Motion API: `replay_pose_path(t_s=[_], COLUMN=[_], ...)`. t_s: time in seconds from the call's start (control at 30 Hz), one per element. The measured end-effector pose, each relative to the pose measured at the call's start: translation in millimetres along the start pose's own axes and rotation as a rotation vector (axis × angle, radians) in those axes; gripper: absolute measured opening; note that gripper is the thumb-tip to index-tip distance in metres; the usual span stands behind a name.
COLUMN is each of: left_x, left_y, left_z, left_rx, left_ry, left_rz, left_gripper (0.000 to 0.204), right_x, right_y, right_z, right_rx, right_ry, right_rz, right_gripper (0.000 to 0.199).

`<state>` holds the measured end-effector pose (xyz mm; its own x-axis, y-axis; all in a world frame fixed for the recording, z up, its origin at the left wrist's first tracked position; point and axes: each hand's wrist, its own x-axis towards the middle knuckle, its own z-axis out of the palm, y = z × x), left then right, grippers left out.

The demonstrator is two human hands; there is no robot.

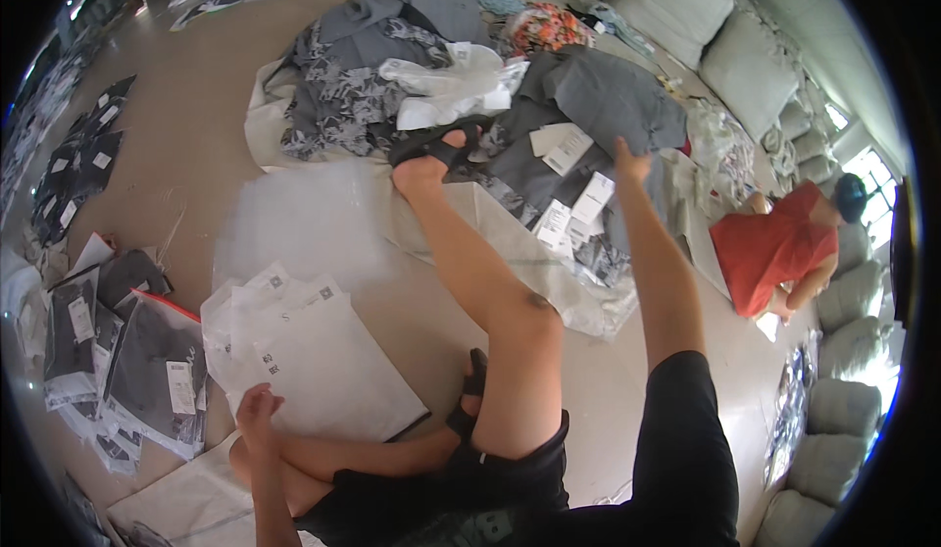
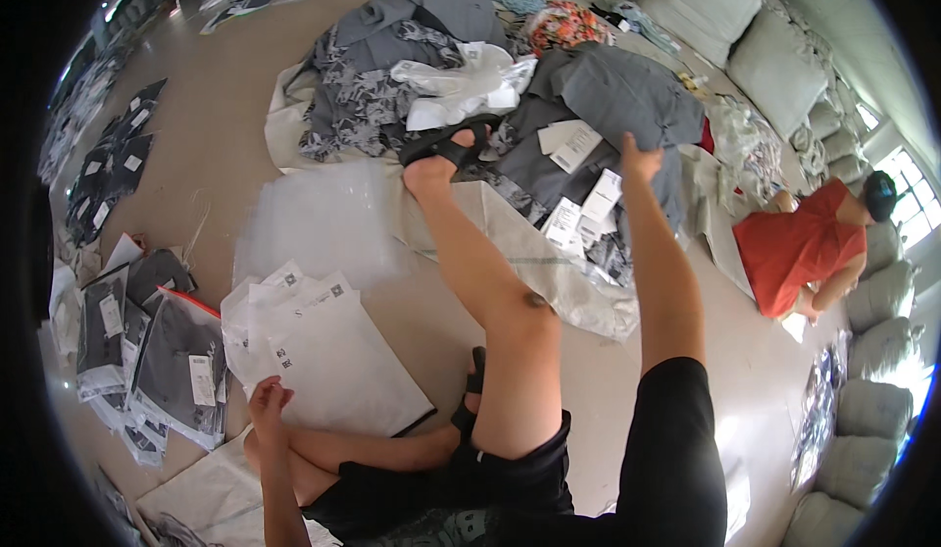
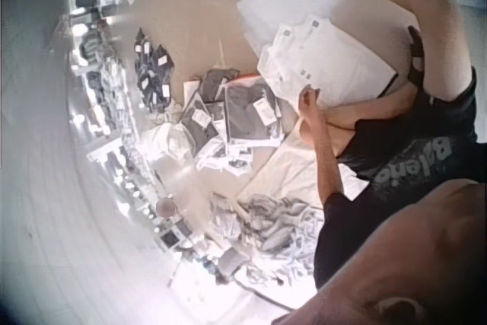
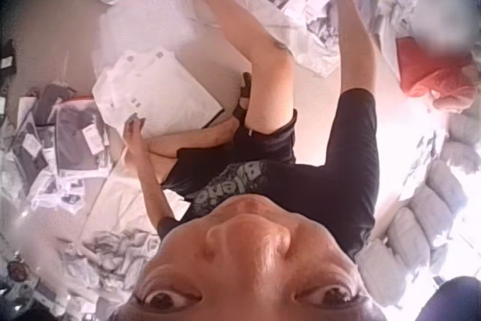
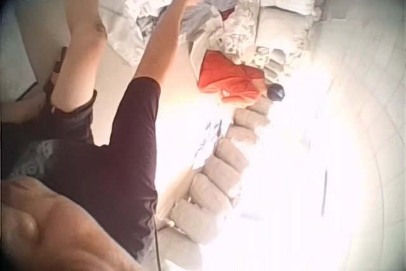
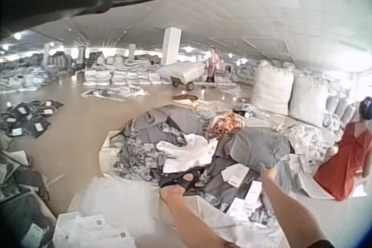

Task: The person sits on the floor and folds gray pants, placing each folded item into a clear plastic bag. They repeat this process for multiple pairs of pants, stacking the packaged items to the side.

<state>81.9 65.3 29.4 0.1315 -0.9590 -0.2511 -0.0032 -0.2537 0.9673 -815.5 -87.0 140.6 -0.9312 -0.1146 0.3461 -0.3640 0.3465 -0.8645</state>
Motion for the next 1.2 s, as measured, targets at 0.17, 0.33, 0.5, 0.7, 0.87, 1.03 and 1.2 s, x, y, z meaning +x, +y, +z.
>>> replay_pose_path(t_s=[0.17, 0.33, 0.5, 0.7, 0.87, 1.03, 1.2], left_x=[-15, -19, -11, -7, 22, 28, -17], left_y=[21, 31, 29, 68, 100, 143, 209], left_z=[1, 11, 28, 52, 54, 23, 6], left_rx=[0.087, 0.051, 0.01, -0.235, -0.402, -0.54, -0.53], left_ry=[0.025, 0.021, -0.053, -0.036, -0.018, 0.022, 0.044], left_rz=[-0.023, 0.008, 0.082, 0.104, 0.051, 0.16, 0.339], left_gripper=[0.015, 0.014, 0.017, 0.03, 0.06, 0.097, 0.074], right_x=[58, 44, -35, -170, -210, -256, -285], right_y=[-4, -117, -341, -528, -573, -582, -547], right_z=[4, 27, -15, -125, -200, -202, -159], right_rx=[0.133, -0.091, 0.645, 1.239, 1.494, 1.659, 1.51], right_ry=[-0.312, -0.083, -0.787, -1.401, -1.416, -1.559, -1.592], right_rz=[0.375, -0.528, -0.623, -0.219, -0.081, -0.178, -0.156], right_gripper=[0.058, 0.046, 0.03, 0.041, 0.038, 0.033, 0.037])
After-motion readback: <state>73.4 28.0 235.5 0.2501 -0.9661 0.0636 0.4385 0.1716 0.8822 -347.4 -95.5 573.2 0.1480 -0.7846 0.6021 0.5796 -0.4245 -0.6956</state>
